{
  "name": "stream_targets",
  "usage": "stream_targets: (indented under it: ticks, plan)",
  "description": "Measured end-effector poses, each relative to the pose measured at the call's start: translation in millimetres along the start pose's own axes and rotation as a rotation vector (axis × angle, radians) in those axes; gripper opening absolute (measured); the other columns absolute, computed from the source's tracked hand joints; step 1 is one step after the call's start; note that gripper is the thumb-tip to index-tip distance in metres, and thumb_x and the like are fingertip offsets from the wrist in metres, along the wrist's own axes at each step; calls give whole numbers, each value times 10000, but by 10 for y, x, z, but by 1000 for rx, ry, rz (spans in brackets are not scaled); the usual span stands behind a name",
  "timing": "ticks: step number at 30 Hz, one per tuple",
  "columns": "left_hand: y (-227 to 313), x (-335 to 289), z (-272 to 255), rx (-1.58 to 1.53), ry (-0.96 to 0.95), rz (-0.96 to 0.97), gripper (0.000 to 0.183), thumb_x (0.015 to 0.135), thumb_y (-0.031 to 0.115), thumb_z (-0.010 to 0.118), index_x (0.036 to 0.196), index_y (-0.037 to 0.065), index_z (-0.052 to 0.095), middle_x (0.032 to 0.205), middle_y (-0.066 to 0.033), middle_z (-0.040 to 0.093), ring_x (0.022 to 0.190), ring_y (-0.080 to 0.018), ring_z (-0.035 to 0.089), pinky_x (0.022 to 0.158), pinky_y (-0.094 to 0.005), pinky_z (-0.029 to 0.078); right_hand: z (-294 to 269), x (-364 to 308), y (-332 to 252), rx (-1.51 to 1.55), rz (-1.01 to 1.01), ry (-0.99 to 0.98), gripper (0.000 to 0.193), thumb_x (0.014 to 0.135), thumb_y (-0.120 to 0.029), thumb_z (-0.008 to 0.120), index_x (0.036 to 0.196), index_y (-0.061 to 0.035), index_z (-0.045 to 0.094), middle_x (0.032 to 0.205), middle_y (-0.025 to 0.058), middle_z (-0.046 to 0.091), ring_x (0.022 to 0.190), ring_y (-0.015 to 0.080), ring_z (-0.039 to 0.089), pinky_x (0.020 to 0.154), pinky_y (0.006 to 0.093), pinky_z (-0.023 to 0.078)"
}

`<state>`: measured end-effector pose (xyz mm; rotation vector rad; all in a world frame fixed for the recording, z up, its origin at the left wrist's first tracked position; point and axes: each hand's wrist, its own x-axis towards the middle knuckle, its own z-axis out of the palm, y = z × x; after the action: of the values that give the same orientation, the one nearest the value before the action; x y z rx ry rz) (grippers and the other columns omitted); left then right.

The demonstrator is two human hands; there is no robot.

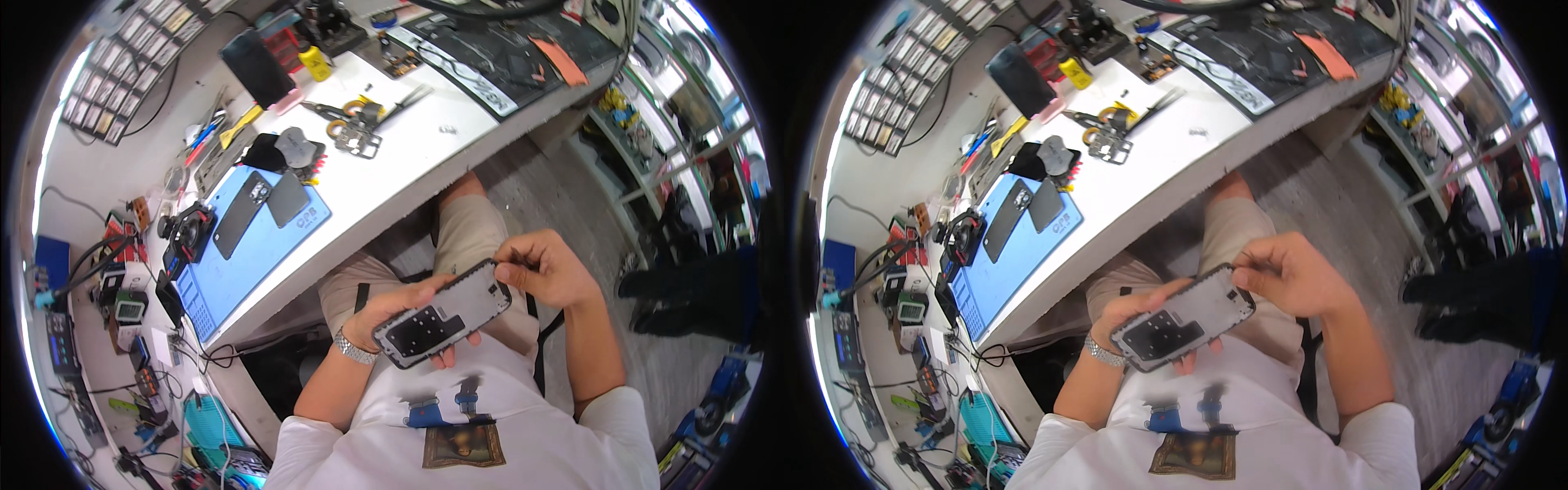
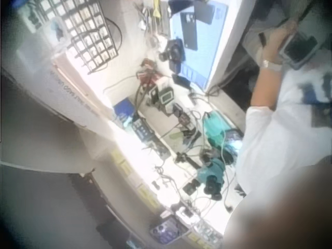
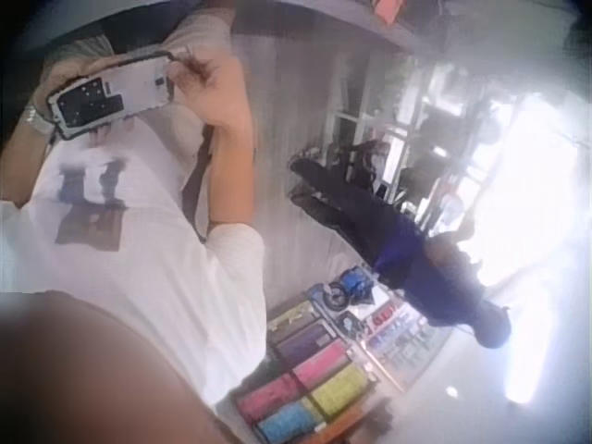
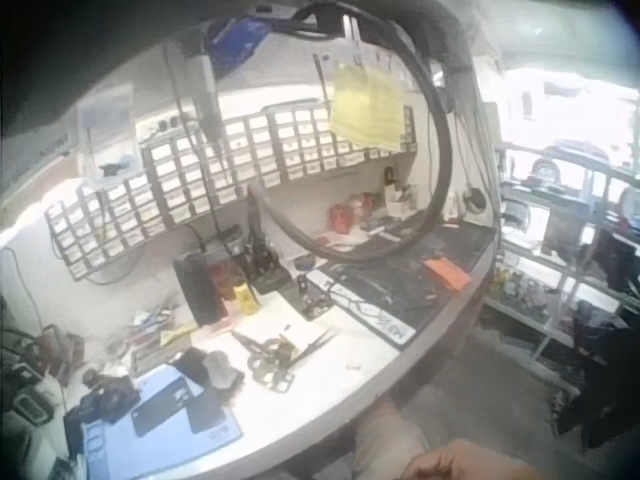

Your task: The person uses a metal prying tool to open a smartphone, separates the screen assembly from the chassis, and removes internal components including the battery and camera module. The person then removes adhesive strips from the phone frame and places the parts on the workbench.

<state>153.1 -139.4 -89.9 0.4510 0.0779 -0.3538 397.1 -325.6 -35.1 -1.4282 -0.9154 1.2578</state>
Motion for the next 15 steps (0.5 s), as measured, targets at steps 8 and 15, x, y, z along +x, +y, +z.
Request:
stream_targets:
  ticks: [8, 15]
  plan:
    - [579, -313, 218, -83, -14, 397, 705, 1163, 390, 465, 1724, 31, 236, 1455, -435, 583, 1228, -437, 728, 1029, -553, 620, 128, 487, -15, -50, -229, 329, 197, 1119, -113, 677, 1265, 11, 719, 1109, 51, 743, 990, 104, 672, 819, 255, 540]
    - [1973, -1115, -18, 124, 70, 1017, 740, 1178, 487, 289, 1673, -56, 380, 1541, -392, 566, 1358, -442, 673, 1055, -568, 620, 685, 1484, -740, -575, -559, 321, 324, 1122, 13, 568, 1415, 9, 706, 1063, 76, 617, 960, 134, 606, 820, 254, 489]
